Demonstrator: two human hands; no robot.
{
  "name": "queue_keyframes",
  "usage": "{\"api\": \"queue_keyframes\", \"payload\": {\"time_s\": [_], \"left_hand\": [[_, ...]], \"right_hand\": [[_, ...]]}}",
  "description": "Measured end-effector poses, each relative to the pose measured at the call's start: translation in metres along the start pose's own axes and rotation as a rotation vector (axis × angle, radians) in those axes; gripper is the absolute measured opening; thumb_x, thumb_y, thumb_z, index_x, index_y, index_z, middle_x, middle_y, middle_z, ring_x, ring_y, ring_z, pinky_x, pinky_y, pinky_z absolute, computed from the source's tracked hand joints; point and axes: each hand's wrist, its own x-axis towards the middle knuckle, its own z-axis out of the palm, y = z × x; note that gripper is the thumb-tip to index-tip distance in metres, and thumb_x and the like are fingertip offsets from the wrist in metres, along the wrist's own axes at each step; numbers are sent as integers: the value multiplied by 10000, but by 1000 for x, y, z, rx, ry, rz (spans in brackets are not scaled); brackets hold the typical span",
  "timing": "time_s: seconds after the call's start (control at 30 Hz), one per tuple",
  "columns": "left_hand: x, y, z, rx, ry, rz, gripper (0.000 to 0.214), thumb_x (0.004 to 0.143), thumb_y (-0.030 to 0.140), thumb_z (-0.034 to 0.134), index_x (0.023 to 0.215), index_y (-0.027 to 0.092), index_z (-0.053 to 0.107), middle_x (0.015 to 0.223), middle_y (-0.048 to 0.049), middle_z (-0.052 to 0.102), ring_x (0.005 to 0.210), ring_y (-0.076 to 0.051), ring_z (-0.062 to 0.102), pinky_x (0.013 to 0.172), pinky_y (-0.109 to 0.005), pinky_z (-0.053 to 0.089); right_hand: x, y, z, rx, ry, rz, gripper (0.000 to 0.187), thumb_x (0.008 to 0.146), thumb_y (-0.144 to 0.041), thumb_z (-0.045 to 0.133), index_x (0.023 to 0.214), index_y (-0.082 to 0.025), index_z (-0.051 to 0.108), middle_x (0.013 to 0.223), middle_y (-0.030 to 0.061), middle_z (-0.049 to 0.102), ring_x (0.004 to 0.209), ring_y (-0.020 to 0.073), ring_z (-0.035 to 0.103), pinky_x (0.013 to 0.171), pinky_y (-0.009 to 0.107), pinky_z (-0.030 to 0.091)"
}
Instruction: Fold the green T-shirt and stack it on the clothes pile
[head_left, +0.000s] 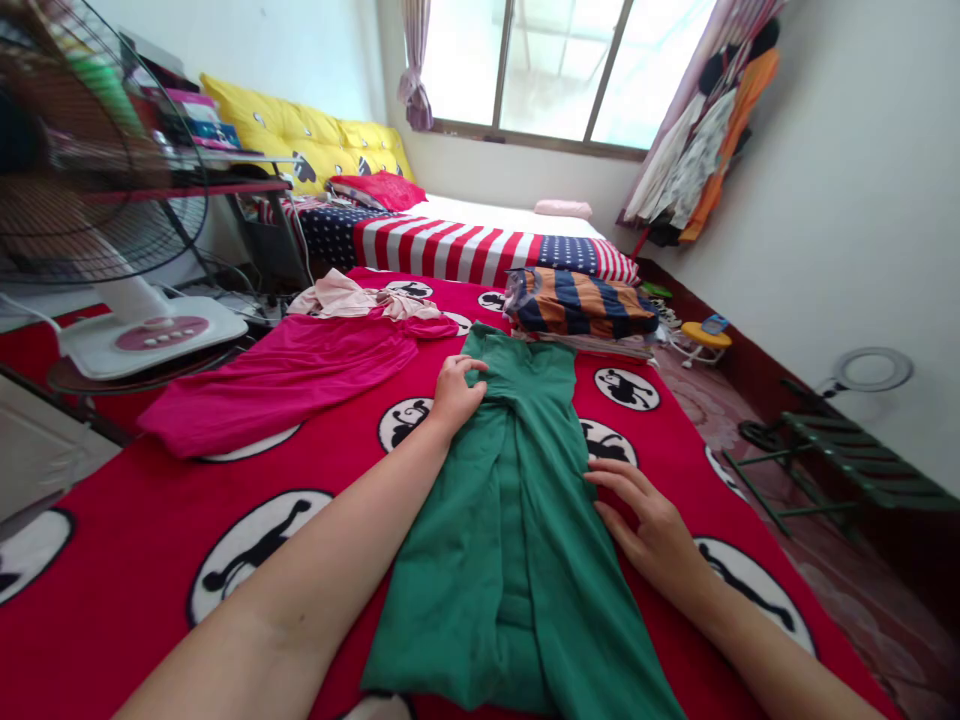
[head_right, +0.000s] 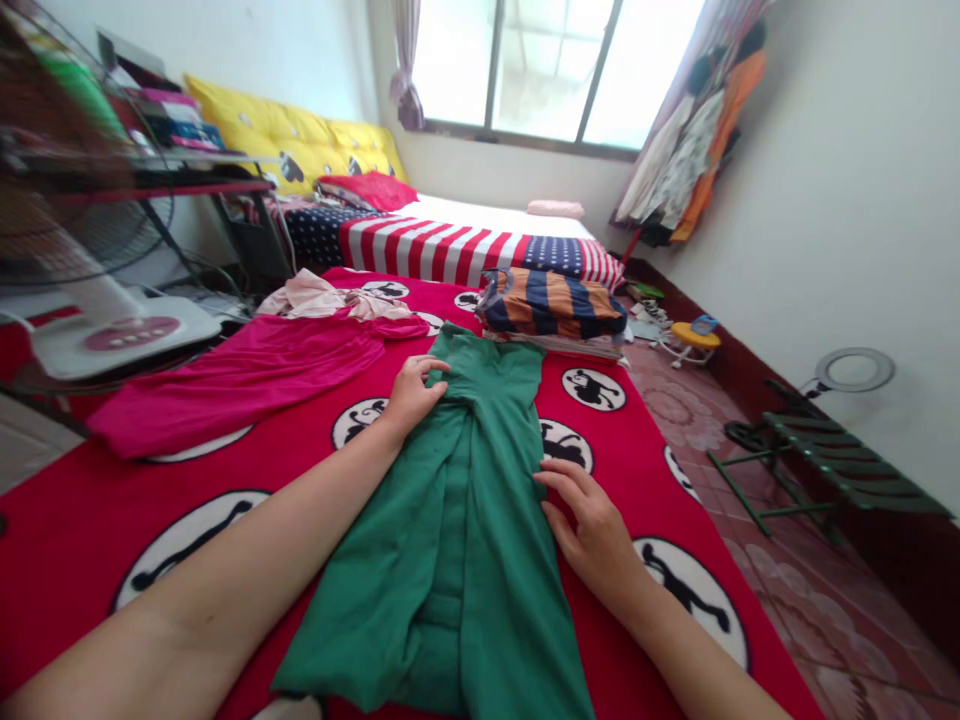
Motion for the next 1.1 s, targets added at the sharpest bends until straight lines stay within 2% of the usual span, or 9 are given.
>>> {"api": "queue_keyframes", "payload": {"time_s": [0.1,0.2,0.37,0.53,0.63,0.73,0.9,1.0,1.1], "left_hand": [[-4,-4,-12,-95,-94,-8,345,696,115,576,1019,171,685,1190,-98,567,1181,-230,535,998,-379,470],[-19,-6,-40,-69,-225,37,367,673,128,592,1024,175,689,1226,-101,561,1229,-251,509,1007,-390,464],[-64,10,-110,138,-604,205,289,729,157,630,991,228,729,1374,-85,483,1296,-271,441,1112,-426,334],[-105,41,-163,278,-979,211,410,711,147,723,1075,335,716,1529,-14,316,1434,-315,204,1154,-505,216],[-124,53,-172,314,-1072,231,563,646,148,791,1139,396,678,1582,31,204,1460,-346,84,1145,-550,215],[-136,55,-166,323,-1045,364,565,679,72,708,1133,407,682,1565,56,257,1465,-327,87,1151,-537,223],[-138,55,-152,239,-1018,493,564,669,-17,557,1067,352,709,1345,37,577,1384,-253,357,1182,-497,178],[-140,67,-157,155,-1047,448,508,697,-6,538,1065,305,700,1166,20,692,1228,-205,546,1163,-421,273],[-150,92,-173,137,-1091,424,437,717,28,572,1038,292,707,1102,14,718,1147,-197,602,1134,-355,335]], "right_hand": [[-16,-8,-8,-14,-33,-10,317,917,-187,483,1215,-269,559,1294,76,542,1189,214,542,1010,385,472],[-28,-14,-17,-30,-68,-43,364,914,-170,466,1247,-280,560,1315,78,538,1206,214,536,1011,387,477],[-39,-22,-28,-32,-197,-155,449,889,-167,505,1308,-324,544,1383,77,507,1260,226,499,1027,405,467],[-38,-33,-39,-35,-327,-227,511,888,-179,512,1360,-376,503,1471,40,432,1374,241,369,1070,444,427],[-37,-36,-43,-20,-369,-258,510,891,-194,521,1361,-391,503,1485,28,416,1399,250,324,1079,465,411],[-36,-35,-39,-24,-388,-280,441,903,-203,521,1304,-384,559,1485,27,417,1406,251,307,1092,492,381],[-27,-37,-24,2,-371,-292,204,933,-190,468,1006,-249,649,1337,74,580,1360,219,394,1095,461,365],[-22,-54,-26,65,-378,-288,188,937,-173,441,998,-229,609,1139,73,691,1233,181,540,1117,424,333],[-21,-83,-39,137,-430,-311,226,916,-166,443,1038,-263,607,1033,52,718,1094,165,631,1137,388,311]]}}
